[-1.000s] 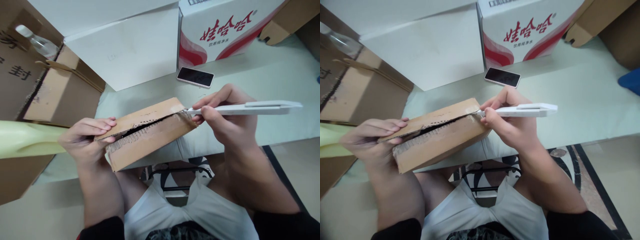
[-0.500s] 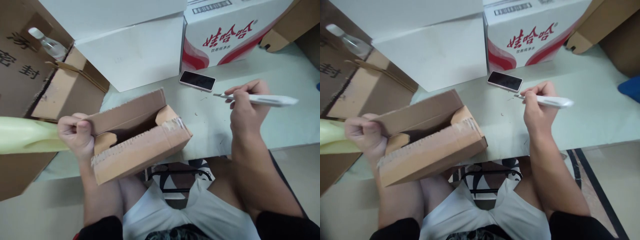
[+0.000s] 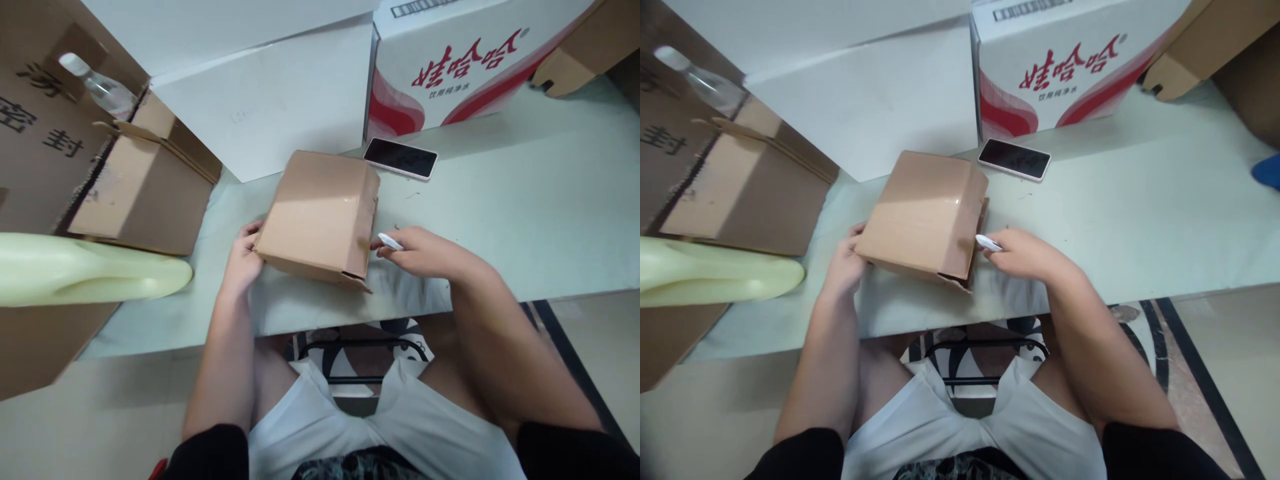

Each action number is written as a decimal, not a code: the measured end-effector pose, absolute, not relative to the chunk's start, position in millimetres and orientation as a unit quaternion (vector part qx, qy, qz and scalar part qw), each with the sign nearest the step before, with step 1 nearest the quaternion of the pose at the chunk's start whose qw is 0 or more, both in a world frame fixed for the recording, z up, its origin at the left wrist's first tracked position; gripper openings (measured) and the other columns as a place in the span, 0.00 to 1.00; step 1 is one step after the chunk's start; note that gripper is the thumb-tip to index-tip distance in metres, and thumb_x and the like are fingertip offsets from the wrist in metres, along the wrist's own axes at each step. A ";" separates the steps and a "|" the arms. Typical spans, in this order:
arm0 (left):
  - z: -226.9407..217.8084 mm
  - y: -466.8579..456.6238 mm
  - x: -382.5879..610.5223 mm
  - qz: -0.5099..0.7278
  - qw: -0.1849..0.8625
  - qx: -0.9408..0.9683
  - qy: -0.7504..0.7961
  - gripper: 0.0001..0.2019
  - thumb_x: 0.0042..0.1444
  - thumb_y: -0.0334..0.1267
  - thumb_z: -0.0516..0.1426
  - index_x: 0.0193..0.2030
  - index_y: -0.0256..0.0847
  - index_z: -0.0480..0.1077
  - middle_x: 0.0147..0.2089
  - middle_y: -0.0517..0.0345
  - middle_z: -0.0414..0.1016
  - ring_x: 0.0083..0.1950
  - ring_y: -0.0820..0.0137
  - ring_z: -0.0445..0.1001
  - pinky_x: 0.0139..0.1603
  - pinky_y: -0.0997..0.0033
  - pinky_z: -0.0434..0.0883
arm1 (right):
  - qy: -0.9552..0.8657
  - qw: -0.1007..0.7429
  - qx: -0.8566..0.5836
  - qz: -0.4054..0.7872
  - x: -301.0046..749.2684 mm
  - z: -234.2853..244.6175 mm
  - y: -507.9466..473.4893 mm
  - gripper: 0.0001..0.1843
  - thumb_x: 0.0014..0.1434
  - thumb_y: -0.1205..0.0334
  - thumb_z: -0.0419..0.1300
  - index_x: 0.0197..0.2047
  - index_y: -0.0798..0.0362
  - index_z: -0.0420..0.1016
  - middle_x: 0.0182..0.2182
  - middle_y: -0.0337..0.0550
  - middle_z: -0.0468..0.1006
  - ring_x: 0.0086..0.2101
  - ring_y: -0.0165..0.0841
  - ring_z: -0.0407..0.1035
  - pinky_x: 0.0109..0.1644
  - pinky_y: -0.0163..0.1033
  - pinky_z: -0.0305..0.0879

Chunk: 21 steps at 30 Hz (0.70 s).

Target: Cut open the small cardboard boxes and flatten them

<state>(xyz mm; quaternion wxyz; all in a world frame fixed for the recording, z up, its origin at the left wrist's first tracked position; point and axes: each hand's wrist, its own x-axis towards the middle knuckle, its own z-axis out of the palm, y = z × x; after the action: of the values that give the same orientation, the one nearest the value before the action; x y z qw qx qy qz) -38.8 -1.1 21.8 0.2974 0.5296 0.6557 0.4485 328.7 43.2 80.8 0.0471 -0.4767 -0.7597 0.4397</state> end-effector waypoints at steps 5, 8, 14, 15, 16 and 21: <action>20.2 -0.9 -24.7 0.557 0.333 0.466 0.601 0.21 0.57 0.60 0.63 0.38 0.43 0.79 0.48 0.49 0.82 0.60 0.52 0.78 0.60 0.53 0.78 | -0.721 0.265 -0.441 0.464 320.0 84.6 36.7 0.23 0.62 0.48 0.58 0.57 0.49 0.78 0.49 0.48 0.81 0.39 0.39 0.74 0.43 0.46 0.72; 25.4 -0.4 -20.8 0.593 0.370 0.452 0.554 0.29 0.56 0.69 0.61 0.49 0.46 0.79 0.55 0.49 0.82 0.65 0.51 0.76 0.61 0.53 0.77 | -0.686 0.351 -0.433 0.469 319.5 84.5 35.5 0.29 0.62 0.44 0.62 0.63 0.47 0.75 0.62 0.52 0.75 0.50 0.45 0.76 0.51 0.53 0.75; 26.4 -3.1 -19.3 0.545 0.355 0.574 0.497 0.41 0.49 0.64 0.70 0.65 0.50 0.64 0.53 0.50 0.80 0.56 0.56 0.81 0.53 0.57 0.79 | -0.693 0.350 -0.425 0.466 314.7 82.5 35.1 0.34 0.57 0.47 0.68 0.65 0.46 0.73 0.59 0.46 0.80 0.55 0.49 0.74 0.60 0.56 0.73; 26.9 -3.8 -19.2 0.539 0.348 0.574 0.508 0.41 0.49 0.61 0.71 0.65 0.51 0.62 0.48 0.53 0.81 0.49 0.59 0.83 0.49 0.60 0.79 | -0.692 0.342 -0.438 0.461 314.0 82.3 34.8 0.34 0.58 0.49 0.67 0.66 0.47 0.73 0.56 0.46 0.81 0.53 0.48 0.76 0.58 0.54 0.73; 28.3 -4.4 -19.0 0.533 0.338 0.574 0.522 0.42 0.48 0.59 0.72 0.64 0.51 0.60 0.43 0.57 0.80 0.43 0.63 0.82 0.44 0.63 0.79 | -0.689 0.332 -0.455 0.456 313.4 82.4 34.6 0.33 0.58 0.50 0.67 0.66 0.47 0.73 0.54 0.45 0.83 0.49 0.46 0.77 0.55 0.53 0.74; 46.8 -7.4 -16.2 0.515 0.265 0.554 0.598 0.49 0.24 0.56 0.79 0.55 0.46 0.67 0.44 0.57 0.77 0.38 0.65 0.80 0.37 0.67 0.78 | -0.662 0.315 -0.499 0.462 313.0 85.4 33.5 0.35 0.57 0.53 0.66 0.67 0.48 0.71 0.42 0.43 0.84 0.38 0.41 0.77 0.47 0.50 0.75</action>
<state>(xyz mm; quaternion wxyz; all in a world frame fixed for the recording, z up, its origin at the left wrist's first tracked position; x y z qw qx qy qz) -16.2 -7.4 46.8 0.2649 0.5538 0.5981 0.5151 313.0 33.5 85.4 0.3153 -0.4989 -0.6619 0.4622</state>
